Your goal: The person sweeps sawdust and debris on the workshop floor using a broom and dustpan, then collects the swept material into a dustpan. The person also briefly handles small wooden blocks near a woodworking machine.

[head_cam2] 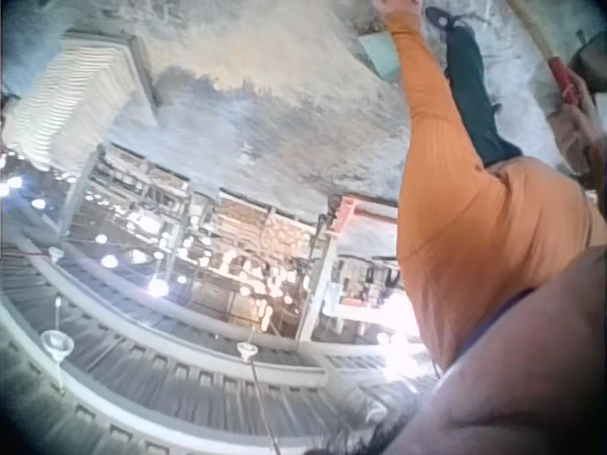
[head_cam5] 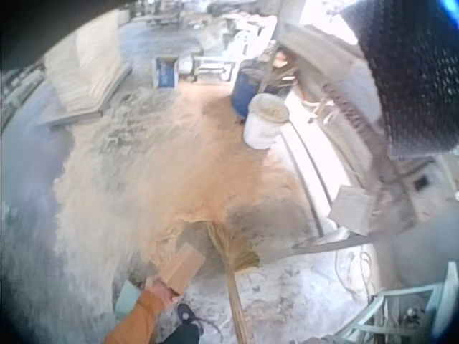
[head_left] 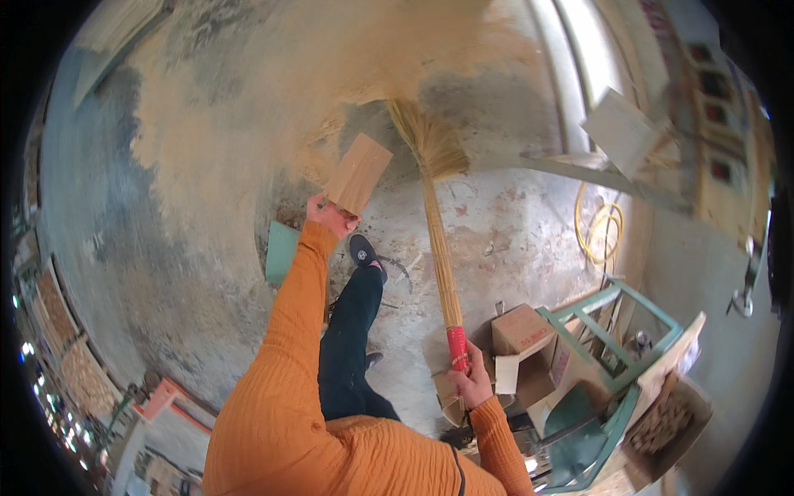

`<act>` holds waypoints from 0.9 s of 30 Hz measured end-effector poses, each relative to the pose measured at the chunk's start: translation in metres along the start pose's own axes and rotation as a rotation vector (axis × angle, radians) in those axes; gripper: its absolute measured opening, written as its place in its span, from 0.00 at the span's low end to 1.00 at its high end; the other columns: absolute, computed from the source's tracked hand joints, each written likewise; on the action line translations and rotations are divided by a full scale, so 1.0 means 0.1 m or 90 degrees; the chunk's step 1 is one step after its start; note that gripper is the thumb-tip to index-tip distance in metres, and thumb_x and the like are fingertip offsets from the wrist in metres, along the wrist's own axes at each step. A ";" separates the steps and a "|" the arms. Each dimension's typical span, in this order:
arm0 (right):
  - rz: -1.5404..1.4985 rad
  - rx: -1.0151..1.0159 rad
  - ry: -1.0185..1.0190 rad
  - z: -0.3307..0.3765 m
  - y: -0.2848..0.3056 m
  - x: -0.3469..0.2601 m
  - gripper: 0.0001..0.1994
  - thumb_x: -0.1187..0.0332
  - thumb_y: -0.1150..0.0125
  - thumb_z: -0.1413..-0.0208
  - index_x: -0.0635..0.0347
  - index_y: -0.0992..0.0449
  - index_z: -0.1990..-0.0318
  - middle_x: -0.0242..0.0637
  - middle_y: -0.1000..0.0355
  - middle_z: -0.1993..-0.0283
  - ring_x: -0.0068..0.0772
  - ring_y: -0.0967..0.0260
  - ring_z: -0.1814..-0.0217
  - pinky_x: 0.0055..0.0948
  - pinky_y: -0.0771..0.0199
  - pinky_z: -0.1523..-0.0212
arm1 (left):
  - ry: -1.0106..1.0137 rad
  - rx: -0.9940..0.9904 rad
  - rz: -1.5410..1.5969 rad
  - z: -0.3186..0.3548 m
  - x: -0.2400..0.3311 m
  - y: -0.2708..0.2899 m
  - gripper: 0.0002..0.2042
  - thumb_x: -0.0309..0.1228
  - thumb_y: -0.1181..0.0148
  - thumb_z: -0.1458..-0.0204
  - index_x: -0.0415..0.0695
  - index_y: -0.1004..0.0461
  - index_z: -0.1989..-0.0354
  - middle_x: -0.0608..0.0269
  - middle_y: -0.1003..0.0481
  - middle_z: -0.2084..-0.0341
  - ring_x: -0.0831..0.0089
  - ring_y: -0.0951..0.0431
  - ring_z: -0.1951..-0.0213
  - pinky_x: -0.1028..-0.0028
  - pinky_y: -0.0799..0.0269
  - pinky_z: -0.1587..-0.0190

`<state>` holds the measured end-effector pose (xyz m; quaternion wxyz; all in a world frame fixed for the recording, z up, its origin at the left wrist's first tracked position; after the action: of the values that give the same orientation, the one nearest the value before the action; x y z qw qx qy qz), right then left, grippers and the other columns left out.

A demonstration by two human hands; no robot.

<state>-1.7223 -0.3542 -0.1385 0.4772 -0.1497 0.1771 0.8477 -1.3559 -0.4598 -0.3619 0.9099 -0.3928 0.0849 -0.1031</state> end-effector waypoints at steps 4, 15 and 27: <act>-0.360 -0.054 -0.022 0.80 -0.13 0.49 0.31 0.77 0.49 0.55 0.50 0.52 0.42 0.36 0.38 0.79 0.25 0.43 0.89 0.23 0.41 0.89 | 0.029 -0.031 -0.040 0.68 -0.61 -0.67 0.29 0.52 0.60 0.57 0.53 0.42 0.45 0.39 0.42 0.48 0.51 0.34 0.61 0.68 0.41 0.73; -0.516 0.103 -0.044 2.61 -0.59 3.45 0.30 0.71 0.41 0.61 0.59 0.44 0.47 0.38 0.34 0.78 0.26 0.36 0.84 0.27 0.36 0.86 | 0.513 -0.010 -0.714 2.35 -3.06 -0.52 0.27 0.48 0.62 0.57 0.46 0.38 0.51 0.52 0.30 0.60 0.52 0.29 0.64 0.59 0.31 0.70; -0.547 0.242 -0.075 3.12 -1.93 5.06 0.31 0.64 0.39 0.67 0.58 0.37 0.49 0.44 0.32 0.58 0.40 0.35 0.55 0.34 0.36 0.56 | 1.009 -0.527 -1.361 5.22 -8.48 0.04 0.35 0.59 0.56 0.55 0.60 0.55 0.39 0.49 0.38 0.49 0.52 0.35 0.50 0.53 0.37 0.53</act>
<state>-1.8351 0.2597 -0.1049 0.8127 -0.0711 0.2237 0.5333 -2.0502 0.1221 0.0507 -0.0796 -0.3415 0.2579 -0.9003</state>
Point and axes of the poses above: each hand's wrist, its own z-axis away from the middle knuckle, its own y-axis out of the back of the hand, x = y × z, the point moved 3 cm from there along -z, towards the middle knuckle
